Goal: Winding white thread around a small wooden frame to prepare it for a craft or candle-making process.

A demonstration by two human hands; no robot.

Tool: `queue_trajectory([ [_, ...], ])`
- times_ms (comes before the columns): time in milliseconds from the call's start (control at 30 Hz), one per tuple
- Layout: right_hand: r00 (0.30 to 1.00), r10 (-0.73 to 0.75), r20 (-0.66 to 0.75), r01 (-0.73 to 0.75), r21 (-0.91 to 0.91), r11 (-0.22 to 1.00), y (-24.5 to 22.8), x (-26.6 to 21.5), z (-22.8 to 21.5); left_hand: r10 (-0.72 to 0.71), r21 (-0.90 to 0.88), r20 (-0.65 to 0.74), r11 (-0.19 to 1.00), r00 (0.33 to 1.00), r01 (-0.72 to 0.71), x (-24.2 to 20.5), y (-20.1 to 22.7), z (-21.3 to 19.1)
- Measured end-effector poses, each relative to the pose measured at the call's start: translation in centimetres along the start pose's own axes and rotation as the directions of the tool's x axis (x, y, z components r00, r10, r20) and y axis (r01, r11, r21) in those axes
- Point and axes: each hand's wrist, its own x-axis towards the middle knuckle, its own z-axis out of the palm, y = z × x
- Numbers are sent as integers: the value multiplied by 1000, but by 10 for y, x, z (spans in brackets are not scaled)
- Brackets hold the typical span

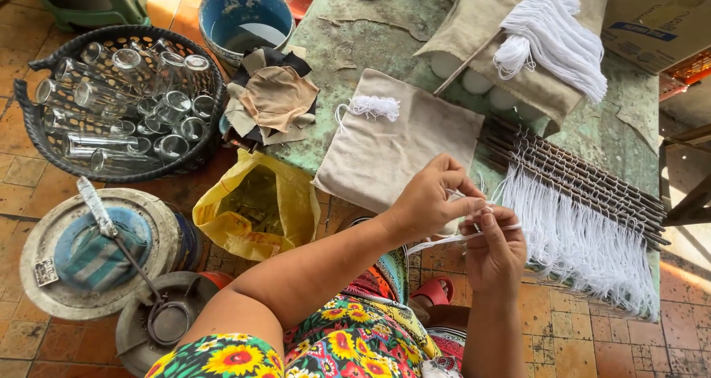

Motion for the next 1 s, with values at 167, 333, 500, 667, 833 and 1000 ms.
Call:
queue_trajectory([
  [167,940,-290,178,340,-537,772,-24,2,23,376,399,72,838,924,-372,-7,28,0],
  [333,919,-332,213,387,-658,646,-16,6,9,271,390,238,853,933,-348,-6,28,3],
  [500,996,-87,-30,84,-96,992,-6,3,12,-104,-144,192,981,976,133,-6,25,3],
  [667,963,-268,-32,250,-272,929,-14,0,31,-128,-93,150,985,980,143,-6,18,3],
  [833,905,-425,20,386,-463,798,-19,0,30,-108,-21,126,994,986,111,-7,25,5],
  [1000,912,-408,46,375,-499,781,-15,6,19,-153,-49,143,986,978,162,-9,19,9],
])
